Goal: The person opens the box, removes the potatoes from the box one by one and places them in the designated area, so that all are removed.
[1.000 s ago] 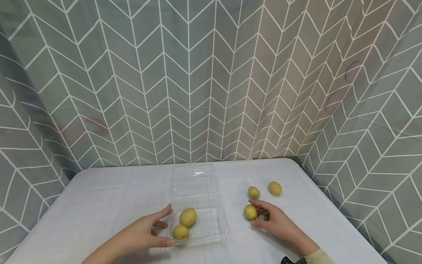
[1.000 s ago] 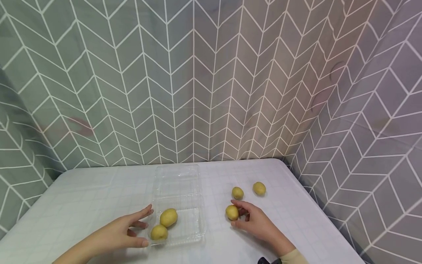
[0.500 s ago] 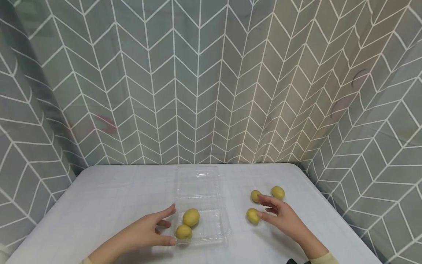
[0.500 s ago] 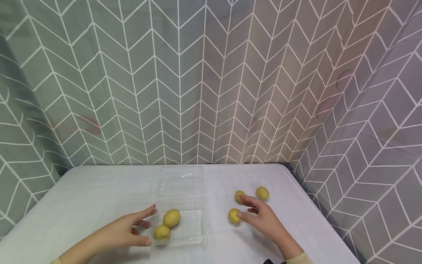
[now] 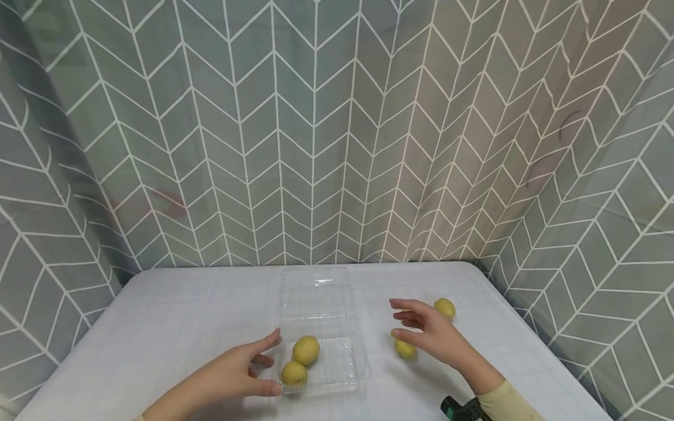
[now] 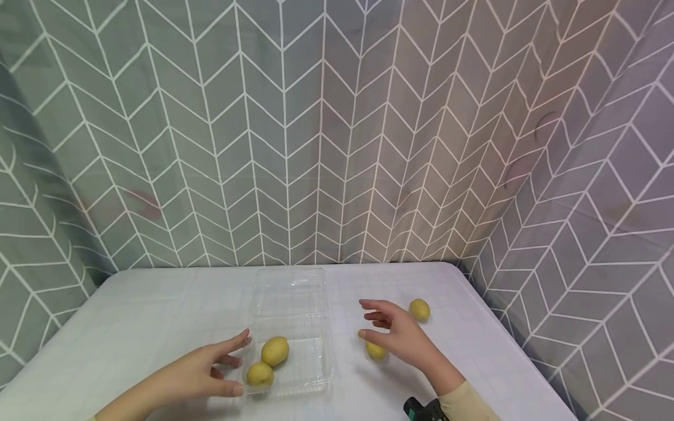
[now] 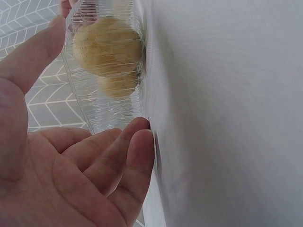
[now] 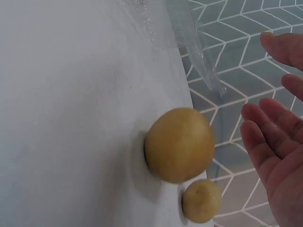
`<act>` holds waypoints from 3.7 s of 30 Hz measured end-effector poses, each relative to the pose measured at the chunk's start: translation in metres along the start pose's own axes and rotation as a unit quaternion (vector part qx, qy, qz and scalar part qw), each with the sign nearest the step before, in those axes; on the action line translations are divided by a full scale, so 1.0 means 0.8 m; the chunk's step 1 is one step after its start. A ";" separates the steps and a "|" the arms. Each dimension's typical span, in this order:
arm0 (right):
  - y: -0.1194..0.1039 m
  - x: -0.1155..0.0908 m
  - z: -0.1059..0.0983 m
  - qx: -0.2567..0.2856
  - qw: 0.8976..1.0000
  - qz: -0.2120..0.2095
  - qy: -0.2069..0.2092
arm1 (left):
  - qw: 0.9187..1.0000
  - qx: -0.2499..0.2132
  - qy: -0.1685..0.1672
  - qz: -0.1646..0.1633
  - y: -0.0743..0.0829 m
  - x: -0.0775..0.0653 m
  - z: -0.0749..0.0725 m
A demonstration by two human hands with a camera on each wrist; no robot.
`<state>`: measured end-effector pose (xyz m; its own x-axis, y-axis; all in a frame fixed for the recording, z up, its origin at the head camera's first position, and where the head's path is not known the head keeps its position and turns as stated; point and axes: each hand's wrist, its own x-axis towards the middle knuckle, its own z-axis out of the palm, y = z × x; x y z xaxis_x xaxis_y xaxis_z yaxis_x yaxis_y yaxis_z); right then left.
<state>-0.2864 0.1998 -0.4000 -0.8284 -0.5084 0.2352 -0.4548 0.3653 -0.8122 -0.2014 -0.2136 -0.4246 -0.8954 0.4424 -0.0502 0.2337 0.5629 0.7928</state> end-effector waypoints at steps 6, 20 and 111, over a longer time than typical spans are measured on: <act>-0.009 0.014 0.013 0.011 1.000 -0.007 -0.014 | 1.000 -0.006 -0.002 0.004 0.000 0.000 0.001; -0.024 0.043 0.057 0.048 0.996 -0.033 -0.066 | 1.000 -0.006 0.001 0.004 -0.002 0.000 0.002; -0.040 0.084 0.159 -0.168 0.954 -0.158 -0.194 | 0.999 -0.016 -0.015 -0.038 -0.001 0.003 0.005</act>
<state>-0.2862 0.0547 -0.4263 -0.4798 -0.8604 0.1720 -0.7945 0.3428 -0.5012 -0.2025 -0.2100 -0.4280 -0.8979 0.4208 -0.1291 0.1532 0.5736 0.8047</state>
